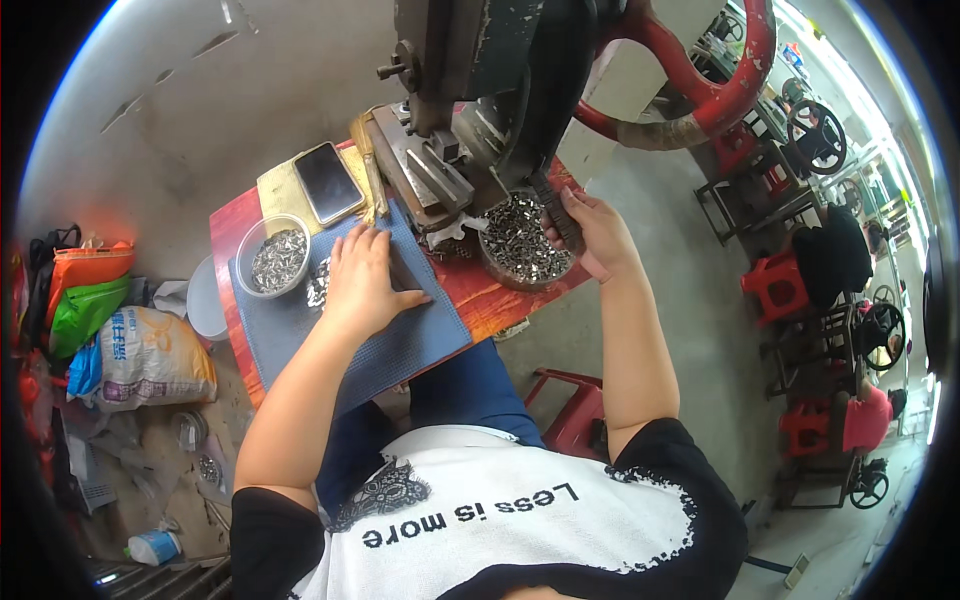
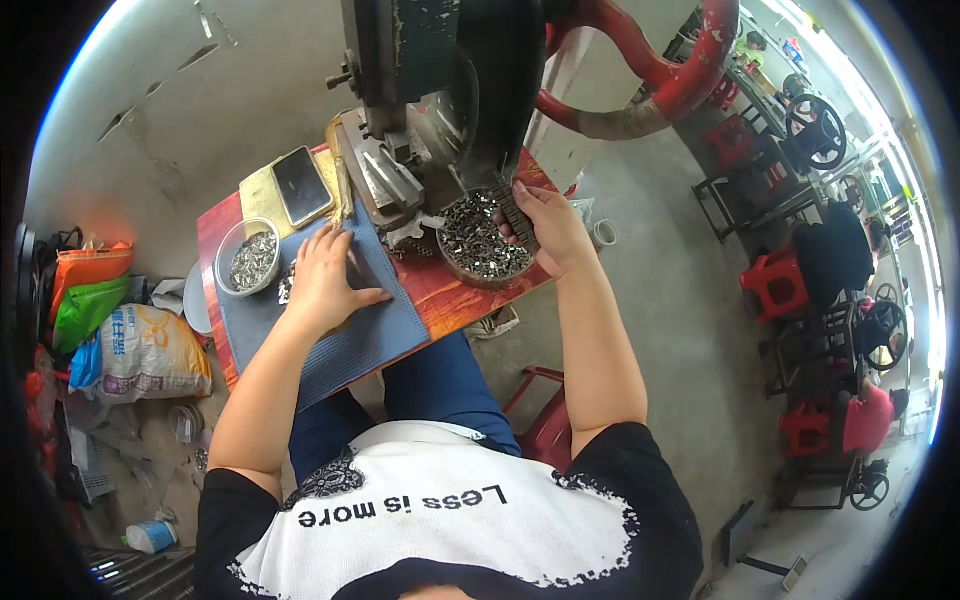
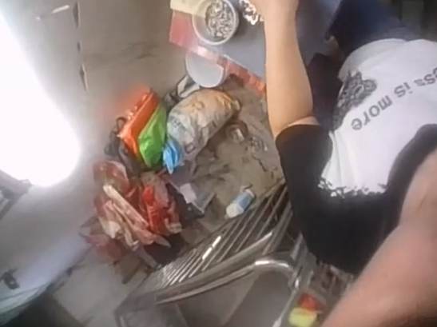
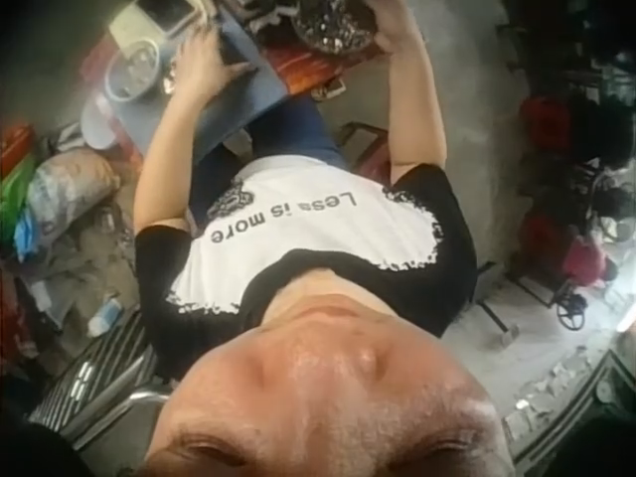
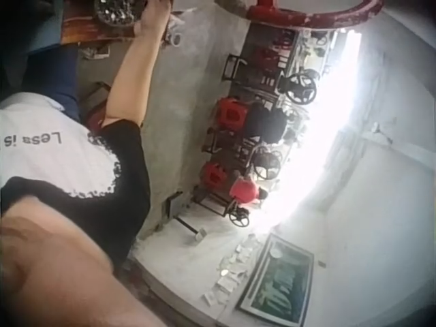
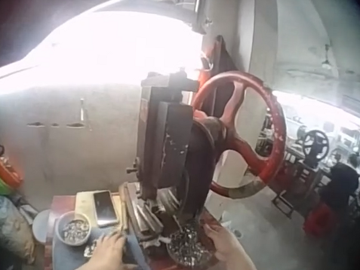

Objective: Assembling small metal components by placing them into a slotted base and then using a manual press machine.

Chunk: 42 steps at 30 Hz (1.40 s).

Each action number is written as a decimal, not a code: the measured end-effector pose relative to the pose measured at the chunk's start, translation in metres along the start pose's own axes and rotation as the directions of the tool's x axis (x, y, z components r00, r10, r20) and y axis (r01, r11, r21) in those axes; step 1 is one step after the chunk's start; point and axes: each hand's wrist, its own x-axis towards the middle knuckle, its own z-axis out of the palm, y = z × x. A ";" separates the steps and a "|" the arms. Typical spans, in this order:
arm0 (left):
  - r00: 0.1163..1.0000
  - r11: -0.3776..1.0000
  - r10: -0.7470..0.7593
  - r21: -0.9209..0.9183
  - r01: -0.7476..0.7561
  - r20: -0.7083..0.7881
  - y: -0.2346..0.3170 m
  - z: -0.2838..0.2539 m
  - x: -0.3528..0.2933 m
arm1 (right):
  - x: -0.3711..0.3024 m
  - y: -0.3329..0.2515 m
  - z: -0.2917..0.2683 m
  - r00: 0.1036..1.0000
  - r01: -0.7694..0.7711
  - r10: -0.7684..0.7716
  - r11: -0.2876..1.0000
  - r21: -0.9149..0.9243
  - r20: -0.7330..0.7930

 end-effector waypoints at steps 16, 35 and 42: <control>0.956 0.871 -0.174 -0.490 0.037 -0.236 -0.067 -0.025 -0.108 | -0.030 0.126 0.192 0.592 0.803 -0.348 0.330 -0.496 0.727; 0.968 0.948 -0.111 -0.315 0.036 -0.225 -0.054 -0.009 -0.066 | 0.000 0.089 0.161 0.815 0.578 -0.320 0.383 -0.721 0.484; 0.974 0.965 -0.113 -0.257 0.060 -0.199 -0.054 -0.002 -0.057 | -0.029 0.107 0.157 0.920 0.334 -0.143 0.773 -0.539 0.365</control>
